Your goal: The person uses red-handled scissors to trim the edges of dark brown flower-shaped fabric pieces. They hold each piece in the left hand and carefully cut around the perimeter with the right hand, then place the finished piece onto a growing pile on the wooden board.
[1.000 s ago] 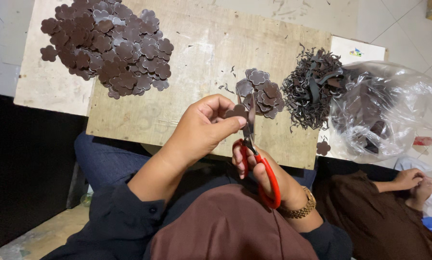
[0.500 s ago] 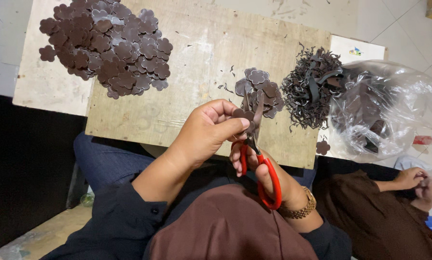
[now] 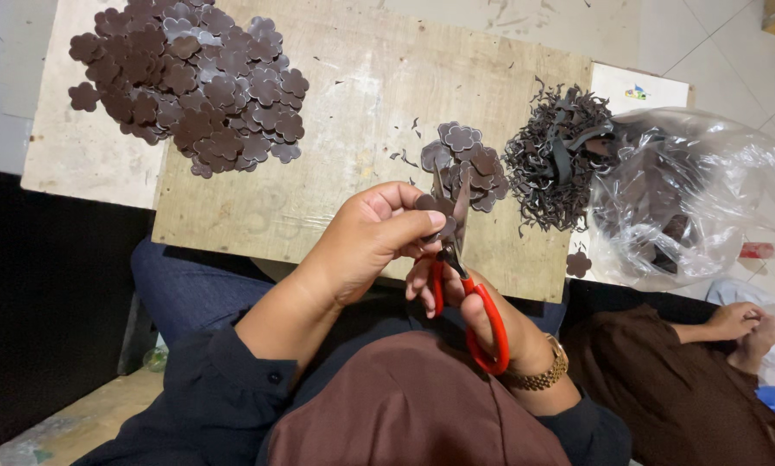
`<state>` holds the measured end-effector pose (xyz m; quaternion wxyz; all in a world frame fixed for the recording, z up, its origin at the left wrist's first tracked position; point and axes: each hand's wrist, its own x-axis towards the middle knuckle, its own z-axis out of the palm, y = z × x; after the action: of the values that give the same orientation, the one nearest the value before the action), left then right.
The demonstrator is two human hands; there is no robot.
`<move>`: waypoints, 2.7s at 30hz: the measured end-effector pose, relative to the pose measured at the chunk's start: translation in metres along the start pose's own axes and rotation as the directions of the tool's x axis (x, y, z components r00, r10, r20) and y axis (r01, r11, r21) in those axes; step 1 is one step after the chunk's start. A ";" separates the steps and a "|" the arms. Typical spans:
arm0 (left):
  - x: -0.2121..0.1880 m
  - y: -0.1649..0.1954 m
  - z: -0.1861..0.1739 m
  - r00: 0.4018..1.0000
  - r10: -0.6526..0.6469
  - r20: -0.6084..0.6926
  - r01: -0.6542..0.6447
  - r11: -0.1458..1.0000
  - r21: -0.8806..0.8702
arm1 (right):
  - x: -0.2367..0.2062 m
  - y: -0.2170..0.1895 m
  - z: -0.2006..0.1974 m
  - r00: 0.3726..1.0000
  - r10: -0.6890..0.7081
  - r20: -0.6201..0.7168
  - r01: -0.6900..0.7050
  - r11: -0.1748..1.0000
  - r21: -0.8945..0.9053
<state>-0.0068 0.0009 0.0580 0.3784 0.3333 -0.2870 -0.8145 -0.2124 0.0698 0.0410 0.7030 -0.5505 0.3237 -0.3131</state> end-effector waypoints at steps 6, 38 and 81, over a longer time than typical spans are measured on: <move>0.001 -0.002 -0.006 0.993 0.114 0.036 -0.116 0.990 0.080 | -0.002 0.004 -0.002 0.999 0.034 -0.031 -0.035 0.999 -0.007; 0.010 -0.015 -0.005 0.963 0.262 -0.057 -0.256 0.962 0.090 | 0.003 0.015 0.002 0.996 0.025 -0.085 -0.022 0.999 0.030; 0.003 0.004 -0.010 0.966 0.235 -0.106 -0.212 0.958 0.194 | 0.003 0.008 0.002 0.969 0.112 -0.222 -0.143 0.982 -0.128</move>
<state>0.0013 -0.0055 0.0533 0.4538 0.3832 -0.3710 -0.7138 -0.2083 0.0701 0.0332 0.6417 -0.5406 0.4535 -0.3006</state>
